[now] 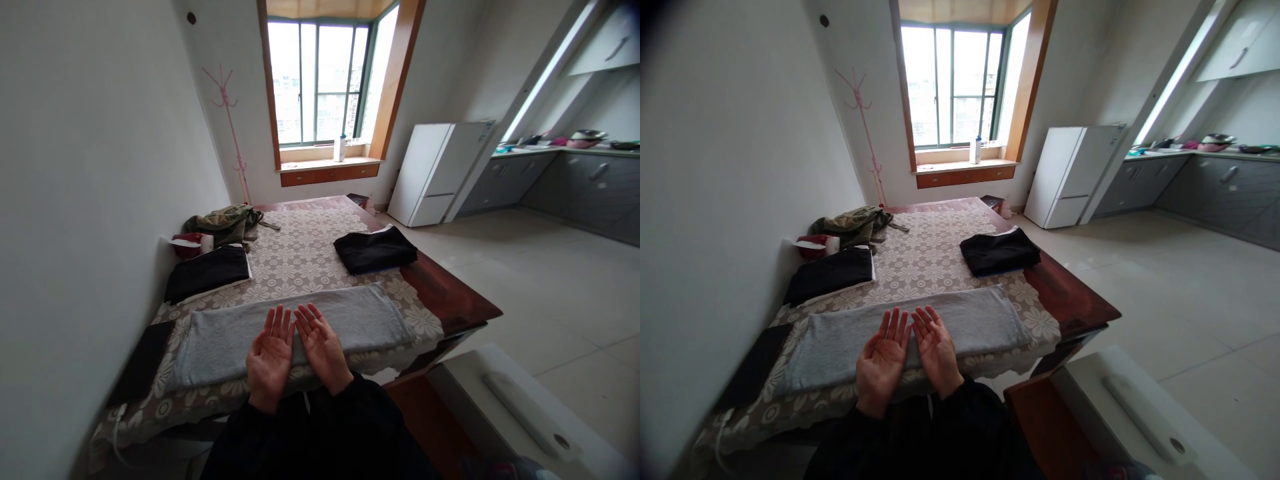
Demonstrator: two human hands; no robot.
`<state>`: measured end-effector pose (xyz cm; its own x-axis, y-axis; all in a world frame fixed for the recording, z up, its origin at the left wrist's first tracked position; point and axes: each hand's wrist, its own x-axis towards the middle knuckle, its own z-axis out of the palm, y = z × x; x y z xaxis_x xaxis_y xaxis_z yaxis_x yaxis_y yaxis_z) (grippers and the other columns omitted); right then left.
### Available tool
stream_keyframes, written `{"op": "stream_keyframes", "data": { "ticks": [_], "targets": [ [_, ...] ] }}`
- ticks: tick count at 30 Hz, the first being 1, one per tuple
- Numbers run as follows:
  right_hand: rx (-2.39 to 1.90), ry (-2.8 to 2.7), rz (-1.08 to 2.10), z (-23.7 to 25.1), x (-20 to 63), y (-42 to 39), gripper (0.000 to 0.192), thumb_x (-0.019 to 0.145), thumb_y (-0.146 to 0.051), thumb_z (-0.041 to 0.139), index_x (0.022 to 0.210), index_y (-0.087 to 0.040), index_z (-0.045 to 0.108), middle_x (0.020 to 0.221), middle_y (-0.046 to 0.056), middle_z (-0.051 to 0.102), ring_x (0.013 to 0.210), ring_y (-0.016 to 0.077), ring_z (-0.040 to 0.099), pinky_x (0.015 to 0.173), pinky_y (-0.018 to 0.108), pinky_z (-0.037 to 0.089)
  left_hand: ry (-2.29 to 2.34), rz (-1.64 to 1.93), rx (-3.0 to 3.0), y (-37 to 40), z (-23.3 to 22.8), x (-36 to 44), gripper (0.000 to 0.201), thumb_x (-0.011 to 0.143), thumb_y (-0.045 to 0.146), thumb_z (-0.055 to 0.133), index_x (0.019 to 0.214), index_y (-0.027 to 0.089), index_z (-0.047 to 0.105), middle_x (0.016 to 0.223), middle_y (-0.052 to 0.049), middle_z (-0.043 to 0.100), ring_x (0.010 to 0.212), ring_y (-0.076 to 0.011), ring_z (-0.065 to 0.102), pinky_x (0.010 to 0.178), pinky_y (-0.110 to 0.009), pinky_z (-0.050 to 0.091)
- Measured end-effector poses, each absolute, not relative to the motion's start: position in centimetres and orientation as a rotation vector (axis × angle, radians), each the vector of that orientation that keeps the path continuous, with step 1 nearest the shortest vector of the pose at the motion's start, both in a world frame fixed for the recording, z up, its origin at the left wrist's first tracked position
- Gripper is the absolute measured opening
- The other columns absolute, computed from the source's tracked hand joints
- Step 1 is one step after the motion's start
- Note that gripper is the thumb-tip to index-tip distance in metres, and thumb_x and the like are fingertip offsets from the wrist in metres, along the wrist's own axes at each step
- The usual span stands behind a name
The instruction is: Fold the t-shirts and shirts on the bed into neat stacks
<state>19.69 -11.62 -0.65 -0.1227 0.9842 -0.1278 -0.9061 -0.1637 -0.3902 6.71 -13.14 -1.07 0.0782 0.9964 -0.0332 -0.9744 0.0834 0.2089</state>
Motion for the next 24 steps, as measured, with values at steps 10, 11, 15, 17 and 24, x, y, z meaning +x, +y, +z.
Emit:
{"op": "stream_keyframes", "data": {
  "ticks": [10, 11, 15, 17, 24],
  "targets": [
    [-0.345, -0.185, 1.741, -0.5, 20.1, -11.8, 0.021, 0.094, -0.039, 0.066, 0.082, -0.023, 0.071, 0.079, 0.000, 0.073, 0.080, 0.0170, 0.069, 0.085, 0.034, 0.055, 0.336, 1.524, 0.032, -13.5, -0.1, 6.7, 0.035, 0.103, 0.026, 0.045, 0.090, 0.020, 0.077, 0.089, -0.003, 0.079, 0.086, -0.0157, 0.075, 0.092, -0.036, 0.058],
    [-0.345, -0.190, 1.741, -0.5, 20.1, -11.8, 0.019, 0.094, -0.037, 0.068, 0.081, -0.023, 0.071, 0.079, -0.001, 0.073, 0.080, 0.0169, 0.069, 0.084, 0.034, 0.055, 0.351, 1.523, 0.025, -13.5, 0.0, 6.9, 0.035, 0.103, 0.021, 0.044, 0.089, 0.020, 0.076, 0.088, -0.002, 0.079, 0.085, -0.0146, 0.075, 0.092, -0.035, 0.058],
    [-0.346, -0.192, 1.730, -0.2, 19.9, -11.9, 0.017, 0.093, -0.036, 0.068, 0.081, -0.024, 0.070, 0.079, -0.001, 0.071, 0.080, 0.0171, 0.067, 0.082, 0.034, 0.055, 0.401, 1.521, 0.001, -13.4, 0.2, 7.3, 0.039, 0.103, 0.013, 0.040, 0.089, 0.019, 0.076, 0.088, -0.002, 0.079, 0.086, -0.0129, 0.074, 0.094, -0.034, 0.057],
    [-0.322, -0.209, 1.726, 0.1, 19.8, -11.9, 0.022, 0.095, -0.036, 0.066, 0.076, -0.024, 0.067, 0.076, -0.001, 0.069, 0.075, 0.0161, 0.065, 0.078, 0.032, 0.055, 0.389, 1.534, 0.025, -13.4, 0.3, 7.3, 0.037, 0.102, 0.013, 0.041, 0.089, 0.019, 0.075, 0.087, -0.002, 0.077, 0.085, -0.0130, 0.073, 0.092, -0.033, 0.057],
    [-0.289, -0.221, 1.700, 0.3, 19.6, -12.0, 0.037, 0.099, -0.034, 0.063, 0.064, -0.023, 0.055, 0.063, -0.005, 0.051, 0.060, 0.0124, 0.051, 0.063, 0.027, 0.048, 0.257, 1.526, 0.069, -14.1, 1.4, 7.3, 0.036, 0.103, 0.028, 0.046, 0.070, 0.020, 0.059, 0.067, 0.003, 0.056, 0.066, -0.0109, 0.058, 0.072, -0.029, 0.052]
  ]
}}
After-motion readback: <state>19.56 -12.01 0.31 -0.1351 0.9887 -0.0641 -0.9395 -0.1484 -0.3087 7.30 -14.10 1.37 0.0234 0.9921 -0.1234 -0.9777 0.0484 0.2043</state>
